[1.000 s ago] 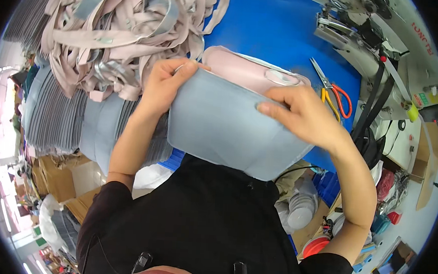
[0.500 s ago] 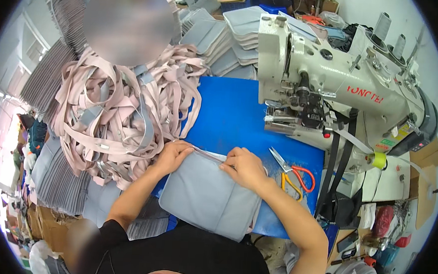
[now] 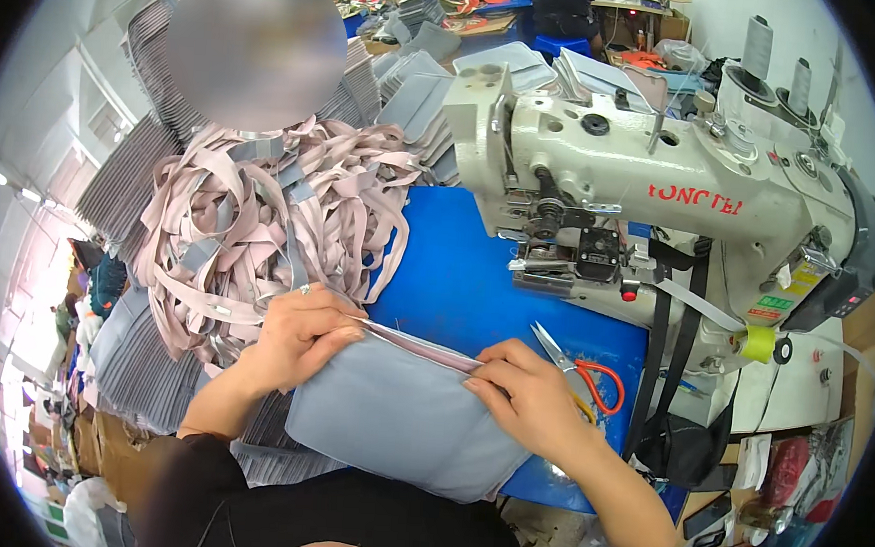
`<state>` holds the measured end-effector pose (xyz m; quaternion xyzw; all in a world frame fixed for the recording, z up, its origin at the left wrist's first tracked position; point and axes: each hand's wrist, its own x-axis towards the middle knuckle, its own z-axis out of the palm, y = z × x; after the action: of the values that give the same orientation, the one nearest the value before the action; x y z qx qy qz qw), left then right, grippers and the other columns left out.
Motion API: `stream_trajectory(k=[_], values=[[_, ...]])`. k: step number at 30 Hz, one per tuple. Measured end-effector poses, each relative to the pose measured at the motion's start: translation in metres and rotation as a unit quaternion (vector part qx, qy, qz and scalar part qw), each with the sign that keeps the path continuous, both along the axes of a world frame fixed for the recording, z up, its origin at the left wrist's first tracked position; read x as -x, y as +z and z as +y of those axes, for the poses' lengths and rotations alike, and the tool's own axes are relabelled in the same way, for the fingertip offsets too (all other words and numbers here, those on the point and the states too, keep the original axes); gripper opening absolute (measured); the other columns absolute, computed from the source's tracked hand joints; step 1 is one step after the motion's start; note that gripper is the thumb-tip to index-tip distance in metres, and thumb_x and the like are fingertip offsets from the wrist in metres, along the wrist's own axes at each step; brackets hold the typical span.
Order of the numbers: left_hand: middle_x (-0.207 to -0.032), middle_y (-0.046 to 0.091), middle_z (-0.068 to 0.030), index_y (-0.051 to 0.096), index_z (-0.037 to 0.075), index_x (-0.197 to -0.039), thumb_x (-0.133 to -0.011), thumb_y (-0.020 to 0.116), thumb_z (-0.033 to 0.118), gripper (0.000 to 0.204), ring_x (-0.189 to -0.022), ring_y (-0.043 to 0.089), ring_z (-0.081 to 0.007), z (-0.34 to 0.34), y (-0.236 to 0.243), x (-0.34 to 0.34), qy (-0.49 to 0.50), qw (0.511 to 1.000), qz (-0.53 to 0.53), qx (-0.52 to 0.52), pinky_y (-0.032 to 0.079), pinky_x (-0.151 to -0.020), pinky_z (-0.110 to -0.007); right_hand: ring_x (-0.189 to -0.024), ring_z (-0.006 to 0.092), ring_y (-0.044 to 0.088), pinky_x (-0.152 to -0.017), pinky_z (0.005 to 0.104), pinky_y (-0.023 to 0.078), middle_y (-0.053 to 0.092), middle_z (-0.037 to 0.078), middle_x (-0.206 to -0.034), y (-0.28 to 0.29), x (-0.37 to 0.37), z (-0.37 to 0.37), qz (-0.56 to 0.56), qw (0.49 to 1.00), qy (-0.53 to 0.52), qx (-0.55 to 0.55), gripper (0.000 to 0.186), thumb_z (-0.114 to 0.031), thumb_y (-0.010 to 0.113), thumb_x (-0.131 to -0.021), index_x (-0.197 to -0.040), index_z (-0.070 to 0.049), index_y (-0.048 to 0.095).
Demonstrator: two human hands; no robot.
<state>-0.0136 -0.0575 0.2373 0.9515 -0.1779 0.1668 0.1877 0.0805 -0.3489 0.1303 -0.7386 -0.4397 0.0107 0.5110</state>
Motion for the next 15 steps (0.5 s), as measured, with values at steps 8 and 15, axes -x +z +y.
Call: stream_trajectory(k=[8,15], values=[[-0.111,0.076,-0.0143,0.077,0.000,-0.097,-0.089,0.074,0.007,0.011,-0.102,0.072,-0.0288,-0.016,0.004,-0.044,-0.090,0.977,0.163,0.101,0.056,-0.091,-0.040,-0.082,0.0297,0.066,-0.069,0.0379,0.053,0.068,0.012,-0.096,-0.005,-0.004,-0.038,0.028,0.999,-0.046,0.002,0.011,-0.013,0.077,-0.089,-0.089,-0.003,0.071],[-0.107,0.076,-0.0119,0.078,-0.001,-0.096,-0.087,0.077,0.003,0.010,-0.096,0.071,-0.0191,-0.005,-0.033,-0.074,-0.066,0.961,0.234,0.133,0.056,-0.085,-0.031,-0.075,0.0256,0.059,-0.068,0.0357,0.048,0.061,0.011,-0.088,-0.017,-0.007,-0.049,0.075,0.994,-0.072,0.038,0.025,-0.016,0.085,-0.082,-0.080,-0.003,0.064]])
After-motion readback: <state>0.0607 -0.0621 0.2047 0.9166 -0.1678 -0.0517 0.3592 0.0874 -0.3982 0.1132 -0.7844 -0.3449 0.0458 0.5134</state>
